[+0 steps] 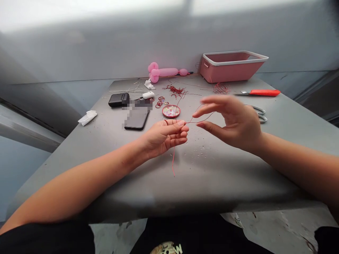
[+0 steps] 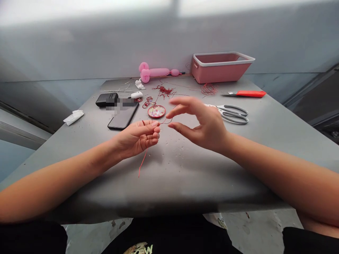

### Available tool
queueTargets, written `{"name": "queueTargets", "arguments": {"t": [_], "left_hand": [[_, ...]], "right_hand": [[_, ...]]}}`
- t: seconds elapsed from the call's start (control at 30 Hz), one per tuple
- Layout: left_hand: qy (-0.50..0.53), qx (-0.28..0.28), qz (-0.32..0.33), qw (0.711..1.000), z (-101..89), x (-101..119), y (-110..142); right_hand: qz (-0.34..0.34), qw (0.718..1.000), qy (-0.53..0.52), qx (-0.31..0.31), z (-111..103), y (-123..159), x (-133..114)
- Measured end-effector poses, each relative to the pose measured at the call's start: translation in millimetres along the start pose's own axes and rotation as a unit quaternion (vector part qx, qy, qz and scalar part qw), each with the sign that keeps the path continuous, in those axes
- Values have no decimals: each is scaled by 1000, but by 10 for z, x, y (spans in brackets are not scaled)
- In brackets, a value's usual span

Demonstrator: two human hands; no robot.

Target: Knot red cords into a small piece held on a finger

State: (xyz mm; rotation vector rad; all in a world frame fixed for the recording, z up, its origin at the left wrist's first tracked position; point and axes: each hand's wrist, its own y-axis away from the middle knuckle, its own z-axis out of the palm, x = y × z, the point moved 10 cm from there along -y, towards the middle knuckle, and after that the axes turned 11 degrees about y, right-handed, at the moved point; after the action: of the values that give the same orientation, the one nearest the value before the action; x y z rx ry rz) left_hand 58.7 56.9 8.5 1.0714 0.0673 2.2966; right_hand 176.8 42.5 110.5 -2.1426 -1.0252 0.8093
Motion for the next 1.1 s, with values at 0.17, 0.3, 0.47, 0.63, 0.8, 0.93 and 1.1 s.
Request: {"name": "queueTargets", "arguments": {"t": [0.17,0.3,0.47,0.63,0.8,0.93,1.1], "left_hand": [[-20,-40,-36,998,57,-86,10],[-80,-21,16,996,38,-36,23],[-251,-28,206,945,195,231,174],[-380,-48,303,873,368,344,315],[-308,-28,242,920,245,317,206],[-242,-33,196,950,193,257,130],[-221,-16,209,953,120,289,115]], "right_hand": [[-159,981,105,44,3,35,-252],[-77,996,49,11,36,0,-180],[205,955,-131,-169,372,110,223],[303,844,-345,-278,657,254,203],[330,847,-349,-230,621,237,279],[340,842,-362,-208,616,231,306],[352,848,-349,-187,603,255,348]]}}
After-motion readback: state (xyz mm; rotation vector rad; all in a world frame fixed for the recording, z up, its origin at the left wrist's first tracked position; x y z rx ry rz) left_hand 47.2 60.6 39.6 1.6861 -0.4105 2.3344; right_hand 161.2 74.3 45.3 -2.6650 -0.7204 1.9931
